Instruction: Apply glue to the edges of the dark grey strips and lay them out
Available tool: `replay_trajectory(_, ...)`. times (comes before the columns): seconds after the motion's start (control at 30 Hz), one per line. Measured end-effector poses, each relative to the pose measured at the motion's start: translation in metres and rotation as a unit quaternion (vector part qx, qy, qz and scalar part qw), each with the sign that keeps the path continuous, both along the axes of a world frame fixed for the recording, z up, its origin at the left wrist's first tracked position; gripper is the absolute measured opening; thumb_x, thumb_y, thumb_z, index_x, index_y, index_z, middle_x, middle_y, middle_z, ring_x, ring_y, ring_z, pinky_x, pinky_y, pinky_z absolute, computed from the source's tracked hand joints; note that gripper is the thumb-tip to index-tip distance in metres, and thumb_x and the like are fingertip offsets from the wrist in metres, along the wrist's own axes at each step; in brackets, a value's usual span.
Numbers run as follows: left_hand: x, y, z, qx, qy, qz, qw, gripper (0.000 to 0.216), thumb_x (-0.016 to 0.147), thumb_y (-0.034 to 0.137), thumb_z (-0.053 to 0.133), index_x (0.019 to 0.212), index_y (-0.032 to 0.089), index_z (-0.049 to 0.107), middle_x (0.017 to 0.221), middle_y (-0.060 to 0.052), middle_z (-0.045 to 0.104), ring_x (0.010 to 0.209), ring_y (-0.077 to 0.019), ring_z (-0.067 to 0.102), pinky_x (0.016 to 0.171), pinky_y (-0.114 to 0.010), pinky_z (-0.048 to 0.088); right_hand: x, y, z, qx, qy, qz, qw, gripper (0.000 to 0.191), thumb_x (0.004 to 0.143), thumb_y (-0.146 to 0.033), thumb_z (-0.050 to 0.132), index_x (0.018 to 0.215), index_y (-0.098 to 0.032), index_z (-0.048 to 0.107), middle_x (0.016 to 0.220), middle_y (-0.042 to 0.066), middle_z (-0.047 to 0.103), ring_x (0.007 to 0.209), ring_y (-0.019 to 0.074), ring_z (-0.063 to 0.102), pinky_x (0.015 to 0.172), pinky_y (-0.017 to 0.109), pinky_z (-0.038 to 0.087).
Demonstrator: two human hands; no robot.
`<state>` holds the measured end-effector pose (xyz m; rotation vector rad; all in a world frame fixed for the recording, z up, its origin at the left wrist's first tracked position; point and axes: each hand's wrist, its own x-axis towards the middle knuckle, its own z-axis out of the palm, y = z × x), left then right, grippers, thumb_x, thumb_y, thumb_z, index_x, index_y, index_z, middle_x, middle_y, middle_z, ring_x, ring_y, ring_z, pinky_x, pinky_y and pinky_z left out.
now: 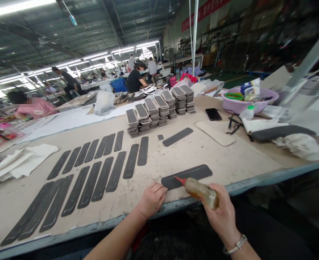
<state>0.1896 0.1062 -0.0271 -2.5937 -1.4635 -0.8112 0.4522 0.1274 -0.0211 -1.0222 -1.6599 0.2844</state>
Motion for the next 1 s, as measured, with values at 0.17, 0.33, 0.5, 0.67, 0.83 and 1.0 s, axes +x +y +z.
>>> replay_trajectory(0.17,0.001,-0.001,-0.001,0.009,0.012,0.006,1.000,0.019,0.089,0.011,0.046,0.096,0.014,0.064,0.081,-0.007,0.063,0.076,-0.0189,0.057,0.071,-0.033,0.052,-0.033,-0.004,0.004,0.000,0.002,0.087,0.996,0.031,0.084,-0.015,0.058,0.113,-0.019,0.049,0.102,0.009,0.054,0.097,0.0213,0.053,0.083,0.036,0.049)
replay_trajectory(0.33,0.000,0.000,-0.001,0.002,0.021,0.011,1.000,0.020,0.090,0.012,0.046,0.096,0.015,0.064,0.081,-0.007,0.063,0.075,-0.0188,0.056,0.071,-0.034,0.051,-0.037,-0.004,0.003,-0.015,-0.020,0.101,0.995,0.029,0.085,-0.013,0.054,0.113,-0.019,0.050,0.104,0.010,0.052,0.097,0.0205,0.054,0.082,0.036,0.050)
replay_trajectory(0.5,0.000,0.000,-0.001,0.008,0.016,0.011,1.000,0.017,0.090,0.013,0.047,0.091,0.014,0.064,0.080,-0.007,0.063,0.075,-0.0183,0.055,0.072,-0.034,0.051,-0.015,0.003,0.004,0.007,-0.037,-0.012,0.999,0.029,0.084,-0.024,0.062,0.110,-0.019,0.051,0.099,0.009,0.055,0.093,0.0231,0.054,0.081,0.039,0.049)
replay_trajectory(0.67,0.000,-0.001,-0.002,0.000,0.030,0.022,0.999,0.019,0.091,0.014,0.044,0.084,0.015,0.062,0.075,-0.006,0.060,0.073,-0.0178,0.054,0.071,-0.033,0.050,-0.021,0.001,0.008,-0.005,-0.011,0.018,1.000,0.029,0.083,-0.024,0.062,0.109,-0.020,0.050,0.099,0.008,0.055,0.091,0.0223,0.054,0.081,0.038,0.049)
replay_trajectory(0.83,0.002,-0.001,0.000,0.006,0.035,0.039,0.999,0.022,0.092,0.015,0.042,0.080,0.016,0.061,0.069,-0.004,0.057,0.070,-0.0177,0.053,0.067,-0.031,0.048,-0.040,-0.002,0.009,-0.018,-0.007,0.095,0.995,0.027,0.085,-0.019,0.059,0.110,-0.021,0.050,0.099,0.007,0.055,0.093,0.0210,0.054,0.080,0.036,0.050)
replay_trajectory(1.0,0.002,-0.001,0.001,0.006,0.039,0.043,0.998,0.023,0.092,0.016,0.042,0.078,0.017,0.061,0.068,-0.004,0.056,0.069,-0.0178,0.052,0.066,-0.031,0.047,-0.033,-0.006,0.011,-0.032,-0.007,0.103,0.994,0.028,0.084,-0.018,0.058,0.111,-0.021,0.050,0.099,0.007,0.055,0.091,0.0201,0.055,0.079,0.035,0.050)
